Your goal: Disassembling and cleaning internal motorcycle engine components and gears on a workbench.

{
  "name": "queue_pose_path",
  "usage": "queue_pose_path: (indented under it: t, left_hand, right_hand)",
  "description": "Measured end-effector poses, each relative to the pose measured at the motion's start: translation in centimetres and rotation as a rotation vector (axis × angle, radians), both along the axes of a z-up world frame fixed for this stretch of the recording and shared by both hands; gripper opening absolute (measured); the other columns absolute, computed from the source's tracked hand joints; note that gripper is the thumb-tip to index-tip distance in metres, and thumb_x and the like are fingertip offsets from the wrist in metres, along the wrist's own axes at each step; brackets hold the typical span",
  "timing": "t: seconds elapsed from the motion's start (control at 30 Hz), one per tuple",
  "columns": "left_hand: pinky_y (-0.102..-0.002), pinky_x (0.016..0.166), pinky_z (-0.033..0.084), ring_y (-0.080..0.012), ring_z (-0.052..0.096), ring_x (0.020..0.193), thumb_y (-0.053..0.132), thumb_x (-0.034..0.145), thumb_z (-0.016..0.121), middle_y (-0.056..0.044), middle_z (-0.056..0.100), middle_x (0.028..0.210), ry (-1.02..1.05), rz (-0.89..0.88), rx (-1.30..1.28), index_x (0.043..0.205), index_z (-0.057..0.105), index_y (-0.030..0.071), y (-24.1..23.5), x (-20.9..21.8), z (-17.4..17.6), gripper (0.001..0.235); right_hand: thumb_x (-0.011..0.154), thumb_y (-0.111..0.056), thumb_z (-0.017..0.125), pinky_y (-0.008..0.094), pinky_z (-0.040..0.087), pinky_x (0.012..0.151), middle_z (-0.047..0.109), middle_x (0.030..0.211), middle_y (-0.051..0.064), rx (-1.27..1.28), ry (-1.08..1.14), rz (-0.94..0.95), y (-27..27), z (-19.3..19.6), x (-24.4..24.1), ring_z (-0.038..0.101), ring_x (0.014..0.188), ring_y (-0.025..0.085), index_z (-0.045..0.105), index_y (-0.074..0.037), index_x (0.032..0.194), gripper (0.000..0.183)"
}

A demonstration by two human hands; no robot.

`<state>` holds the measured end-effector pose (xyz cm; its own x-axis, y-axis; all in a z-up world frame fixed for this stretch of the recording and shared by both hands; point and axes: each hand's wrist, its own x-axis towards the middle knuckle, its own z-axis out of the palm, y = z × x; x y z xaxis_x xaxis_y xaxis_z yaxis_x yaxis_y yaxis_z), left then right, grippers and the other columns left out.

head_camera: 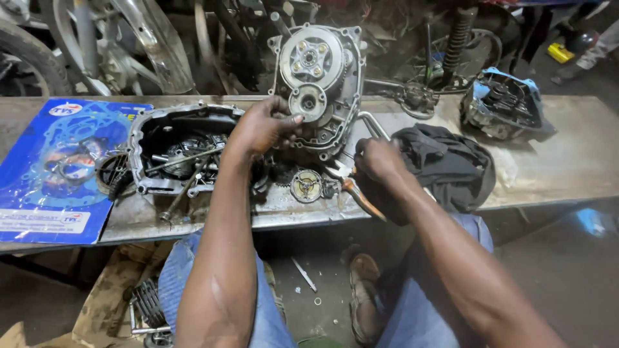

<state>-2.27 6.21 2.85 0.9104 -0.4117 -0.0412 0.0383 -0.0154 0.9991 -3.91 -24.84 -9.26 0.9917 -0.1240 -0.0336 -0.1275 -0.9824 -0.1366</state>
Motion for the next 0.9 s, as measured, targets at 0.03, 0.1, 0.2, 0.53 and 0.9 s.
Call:
queue_pose_path:
  t: [0.03, 0.1, 0.2, 0.53, 0.9]
  left_hand:
    - [-0.023, 0.056, 0.063, -0.0159, 0.072, 0.064, 0.020, 0.089, 0.081, -0.012, 0.070, 0.078, -0.002, 0.007, -0.002, 0.109, 0.057, -0.001, 0.2, -0.2, 0.1, 0.037]
    - [-0.021, 0.059, 0.062, -0.0119, 0.073, 0.068, 0.017, 0.098, 0.066, -0.009, 0.071, 0.081, 0.057, -0.064, 0.047, 0.105, 0.057, 0.002, 0.3, -0.3, 0.6, 0.020]
    - [-0.022, 0.057, 0.063, -0.0143, 0.073, 0.067, 0.020, 0.099, 0.063, -0.010, 0.070, 0.080, 0.062, 0.079, -0.097, 0.114, 0.060, 0.002, 0.0, 0.3, 0.1, 0.023]
    - [-0.025, 0.061, 0.067, -0.0154, 0.074, 0.067, 0.018, 0.091, 0.075, -0.012, 0.069, 0.078, 0.077, 0.175, -0.204, 0.108, 0.067, 0.000, -1.0, 1.1, -1.7, 0.026]
    - [-0.033, 0.063, 0.068, -0.0222, 0.077, 0.072, 0.019, 0.094, 0.069, -0.016, 0.073, 0.089, 0.085, 0.062, -0.199, 0.121, 0.052, 0.003, -2.1, 1.8, -2.4, 0.035]
  right_hand:
    - [0.087, -0.030, 0.070, 0.056, 0.038, 0.106, 0.079, 0.104, 0.006, -0.002, -0.002, 0.007, 0.5, 0.8, -0.4, 0.072, 0.110, 0.032, 0.077, -0.026, 0.110, 0.025]
    - [0.085, -0.019, 0.070, 0.061, 0.023, 0.118, 0.080, 0.099, 0.014, 0.048, 0.055, -0.131, 1.3, 2.6, -0.9, 0.071, 0.114, 0.038, 0.083, -0.016, 0.095, 0.016]
    - [0.084, -0.026, 0.069, 0.056, 0.044, 0.097, 0.080, 0.096, 0.014, 0.010, -0.022, -0.179, 0.3, 7.3, -2.1, 0.075, 0.103, 0.038, 0.083, -0.017, 0.104, 0.026]
    - [0.092, -0.012, 0.075, 0.024, 0.048, 0.059, 0.068, 0.080, 0.009, 0.892, -0.539, 0.089, 3.3, 19.0, -8.6, 0.065, 0.074, 0.013, 0.076, -0.014, 0.112, 0.020]
    - [0.079, -0.008, 0.069, 0.047, 0.055, 0.070, 0.073, 0.078, 0.014, 0.174, -0.419, 0.420, 8.0, 21.7, -5.8, 0.072, 0.079, 0.036, 0.079, -0.010, 0.092, 0.016]
